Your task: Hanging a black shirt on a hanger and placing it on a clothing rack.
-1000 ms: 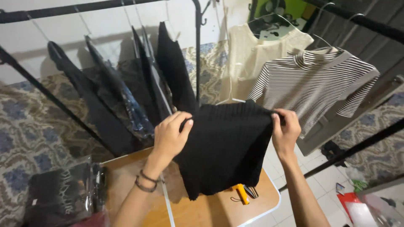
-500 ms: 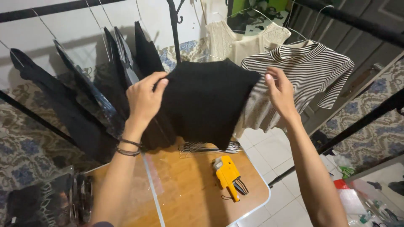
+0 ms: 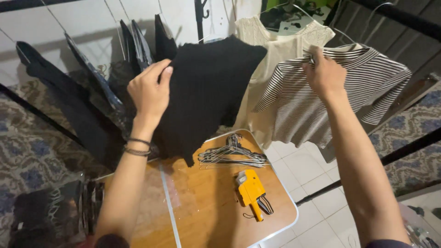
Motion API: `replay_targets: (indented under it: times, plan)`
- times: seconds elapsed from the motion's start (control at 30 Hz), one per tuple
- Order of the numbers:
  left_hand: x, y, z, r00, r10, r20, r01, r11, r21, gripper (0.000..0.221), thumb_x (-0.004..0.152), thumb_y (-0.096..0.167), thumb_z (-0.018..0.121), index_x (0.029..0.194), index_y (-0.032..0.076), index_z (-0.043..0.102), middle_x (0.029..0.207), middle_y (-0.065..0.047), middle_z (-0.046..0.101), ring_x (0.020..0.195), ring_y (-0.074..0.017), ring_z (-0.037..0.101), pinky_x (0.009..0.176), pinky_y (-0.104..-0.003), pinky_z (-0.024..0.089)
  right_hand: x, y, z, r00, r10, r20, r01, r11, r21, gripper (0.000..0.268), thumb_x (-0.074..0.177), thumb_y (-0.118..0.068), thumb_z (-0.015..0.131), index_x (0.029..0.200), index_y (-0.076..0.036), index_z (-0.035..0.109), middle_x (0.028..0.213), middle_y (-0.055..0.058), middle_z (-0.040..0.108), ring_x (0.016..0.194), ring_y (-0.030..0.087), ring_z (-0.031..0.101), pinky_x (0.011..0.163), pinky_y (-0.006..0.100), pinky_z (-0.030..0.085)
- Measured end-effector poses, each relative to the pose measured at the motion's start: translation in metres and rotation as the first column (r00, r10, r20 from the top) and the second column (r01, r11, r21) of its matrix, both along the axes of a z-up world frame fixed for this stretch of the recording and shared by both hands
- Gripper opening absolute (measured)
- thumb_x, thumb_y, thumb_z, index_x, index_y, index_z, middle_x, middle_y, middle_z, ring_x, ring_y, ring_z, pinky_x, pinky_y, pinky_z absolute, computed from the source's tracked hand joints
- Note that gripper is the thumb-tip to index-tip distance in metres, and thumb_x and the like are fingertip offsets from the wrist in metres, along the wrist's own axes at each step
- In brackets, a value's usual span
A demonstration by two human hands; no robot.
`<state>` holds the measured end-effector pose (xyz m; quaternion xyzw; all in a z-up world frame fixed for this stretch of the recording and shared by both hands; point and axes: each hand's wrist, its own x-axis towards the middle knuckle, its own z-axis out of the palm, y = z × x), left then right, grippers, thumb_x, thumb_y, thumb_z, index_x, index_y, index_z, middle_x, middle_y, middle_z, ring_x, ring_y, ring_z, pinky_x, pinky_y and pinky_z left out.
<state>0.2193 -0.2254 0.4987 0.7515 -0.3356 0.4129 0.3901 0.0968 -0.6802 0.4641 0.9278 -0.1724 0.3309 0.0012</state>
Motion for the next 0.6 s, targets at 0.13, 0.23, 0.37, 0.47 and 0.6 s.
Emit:
replay_targets:
  times: [0.13, 0.23, 0.37, 0.47, 0.6]
  plan:
    - [0.005, -0.023, -0.002, 1.0, 0.031, -0.001, -0.031, 0.999, 0.012, 0.017, 0.102, 0.019, 0.071, 0.114, 0.009, 0.077, 0.106, -0.01, 0.076, 0.092, -0.0347, 0.072, 0.076, -0.042, 0.055, -0.01, -0.006, -0.008, 0.999, -0.027, 0.026, 0.028, 0.999, -0.045, 0.04, 0.103, -0.037, 0.068, 0.127, -0.006, 0.058, 0.101, 0.019, 0.071, 0.087, 0.042, 0.068, 0.069, 0.053, 0.052]
    - [0.008, -0.045, -0.003, 0.999, -0.016, 0.046, 0.016, 1.0, 0.002, 0.017, 0.102, 0.018, 0.07, 0.115, 0.009, 0.076, 0.107, -0.01, 0.075, 0.093, -0.0345, 0.072, 0.077, -0.041, 0.055, -0.027, -0.004, -0.006, 0.997, 0.051, 0.063, -0.046, 0.996, -0.079, 0.03, 0.109, -0.035, 0.066, 0.118, -0.006, 0.061, 0.101, 0.015, 0.072, 0.089, 0.039, 0.069, 0.071, 0.052, 0.051]
    - [0.006, -0.079, -0.007, 0.997, -0.053, 0.048, 0.055, 0.998, -0.033, 0.016, 0.101, 0.018, 0.07, 0.113, 0.01, 0.076, 0.105, -0.009, 0.076, 0.093, -0.033, 0.073, 0.076, -0.04, 0.056, -0.045, -0.001, -0.001, 0.985, 0.132, 0.112, -0.125, 0.989, -0.073, 0.03, 0.106, -0.033, 0.069, 0.113, -0.005, 0.063, 0.099, 0.013, 0.072, 0.087, 0.037, 0.069, 0.069, 0.05, 0.05]
    - [0.0, -0.107, -0.006, 0.997, -0.055, 0.054, 0.057, 0.997, -0.043, 0.016, 0.099, 0.018, 0.071, 0.112, 0.01, 0.078, 0.104, -0.009, 0.076, 0.089, -0.033, 0.073, 0.073, -0.04, 0.056, -0.055, 0.004, 0.003, 0.975, 0.181, 0.129, -0.178, 0.983, -0.035, 0.028, 0.107, -0.032, 0.069, 0.113, -0.005, 0.063, 0.098, 0.012, 0.072, 0.086, 0.036, 0.069, 0.07, 0.048, 0.05]
    - [0.005, -0.147, -0.015, 0.986, -0.095, 0.136, 0.106, 0.992, -0.073, 0.016, 0.099, 0.016, 0.07, 0.112, 0.011, 0.078, 0.106, -0.008, 0.077, 0.085, -0.0299, 0.074, 0.071, -0.038, 0.058, -0.06, 0.01, 0.007, 0.968, 0.202, 0.147, -0.198, 0.979, -0.043, 0.028, 0.106, -0.031, 0.071, 0.112, -0.005, 0.063, 0.095, 0.012, 0.072, 0.085, 0.034, 0.069, 0.069, 0.046, 0.05]
